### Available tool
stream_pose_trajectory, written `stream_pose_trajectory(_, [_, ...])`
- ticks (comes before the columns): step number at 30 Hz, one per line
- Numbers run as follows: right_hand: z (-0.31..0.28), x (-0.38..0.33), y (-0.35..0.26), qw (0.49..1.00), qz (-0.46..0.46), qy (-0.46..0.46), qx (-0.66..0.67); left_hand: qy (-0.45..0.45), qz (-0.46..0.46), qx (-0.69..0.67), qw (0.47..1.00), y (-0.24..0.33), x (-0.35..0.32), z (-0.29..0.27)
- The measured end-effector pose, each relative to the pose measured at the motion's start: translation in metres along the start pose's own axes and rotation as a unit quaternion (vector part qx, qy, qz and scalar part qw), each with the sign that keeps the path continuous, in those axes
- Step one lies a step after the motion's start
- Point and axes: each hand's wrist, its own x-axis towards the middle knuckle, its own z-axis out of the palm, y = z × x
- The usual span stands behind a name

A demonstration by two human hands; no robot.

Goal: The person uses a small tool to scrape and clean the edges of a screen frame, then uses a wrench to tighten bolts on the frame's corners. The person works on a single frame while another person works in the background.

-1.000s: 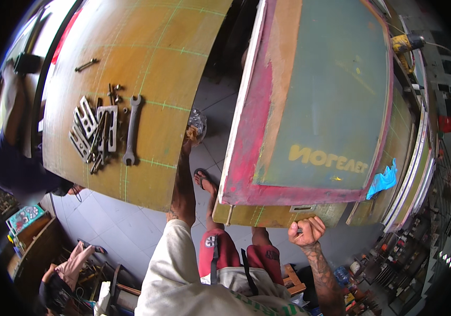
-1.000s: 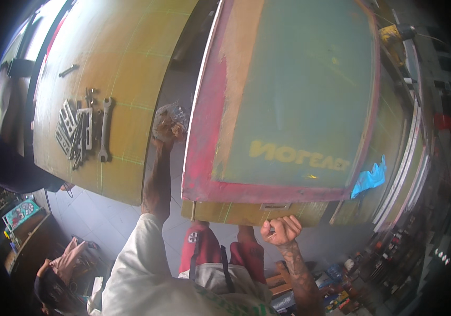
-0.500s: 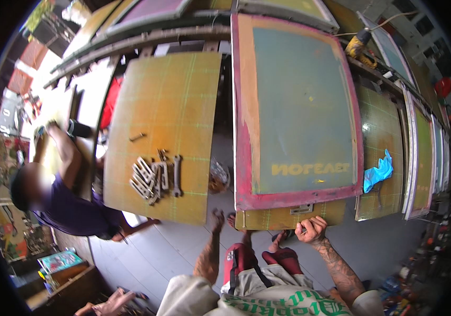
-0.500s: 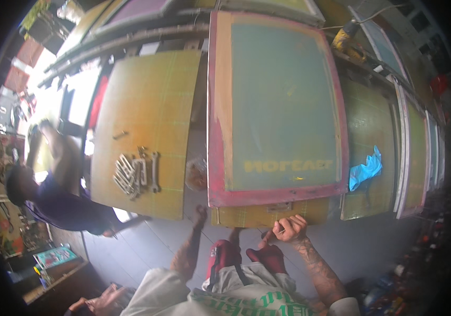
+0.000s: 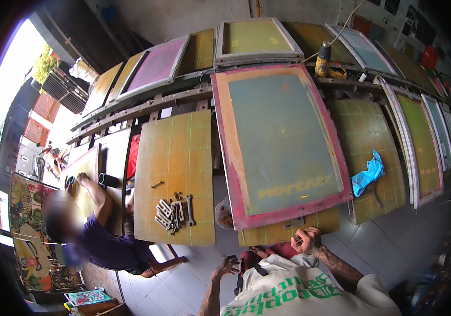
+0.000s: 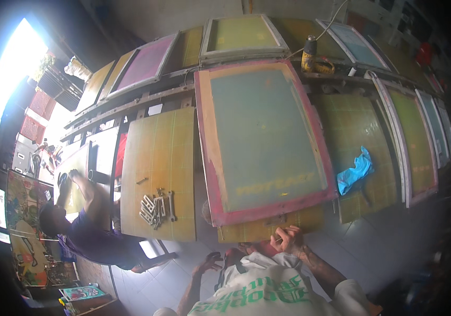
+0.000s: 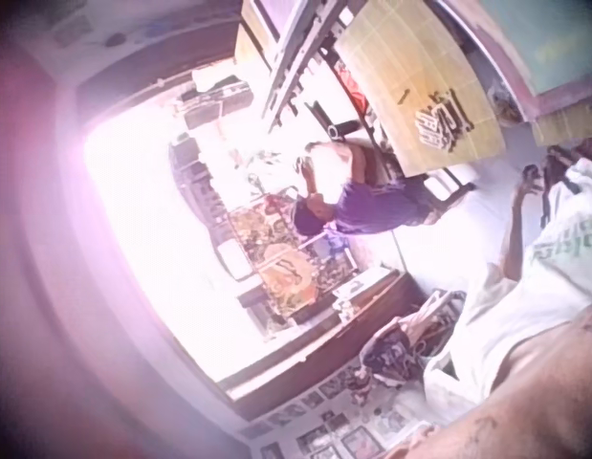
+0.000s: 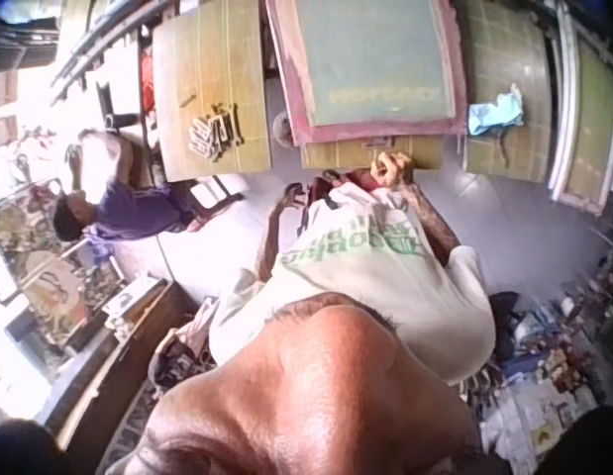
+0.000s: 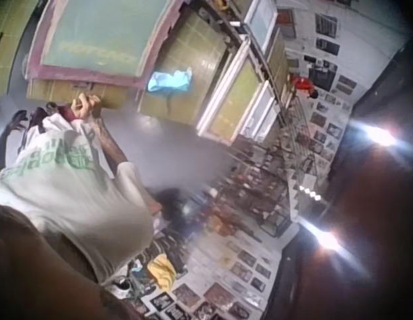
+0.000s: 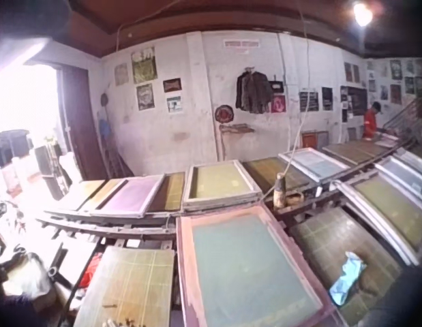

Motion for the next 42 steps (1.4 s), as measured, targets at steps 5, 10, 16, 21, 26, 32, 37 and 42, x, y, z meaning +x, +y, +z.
stream_pose_trajectory(5, [-0.023,0.006,0.013,0.954,0.099,-0.164,0.229,-0.010,-0.019,0.053,0.998,0.135,-0.053,0.033])
stream_pose_trajectory(10, [-0.097,0.061,0.016,0.903,0.172,-0.275,0.281,0.075,0.054,0.183,0.979,0.298,-0.067,0.067])
stream_pose_trajectory(16, [-0.122,0.133,0.062,0.962,0.194,-0.058,0.181,0.260,0.287,0.266,0.883,0.442,0.000,0.087])
stream_pose_trajectory(21, [-0.101,0.174,0.206,0.902,0.250,0.349,0.037,0.325,0.382,0.211,0.839,0.489,0.098,0.085])
stream_pose_trajectory(26, [-0.083,0.159,0.281,0.905,0.414,0.100,-0.023,0.497,0.327,0.273,0.756,0.501,0.147,0.085])
stream_pose_trajectory(32, [-0.047,0.079,0.283,0.929,0.297,0.103,-0.197,0.496,0.383,0.246,0.739,0.467,0.128,0.090])
stream_pose_trajectory(37, [-0.089,0.101,0.209,0.839,0.468,0.269,0.066,0.455,0.367,0.258,0.769,0.456,0.123,0.101])
stream_pose_trajectory(42, [-0.091,0.127,0.215,0.880,0.346,0.321,0.049,0.542,0.307,0.358,0.696,0.461,0.139,0.108])
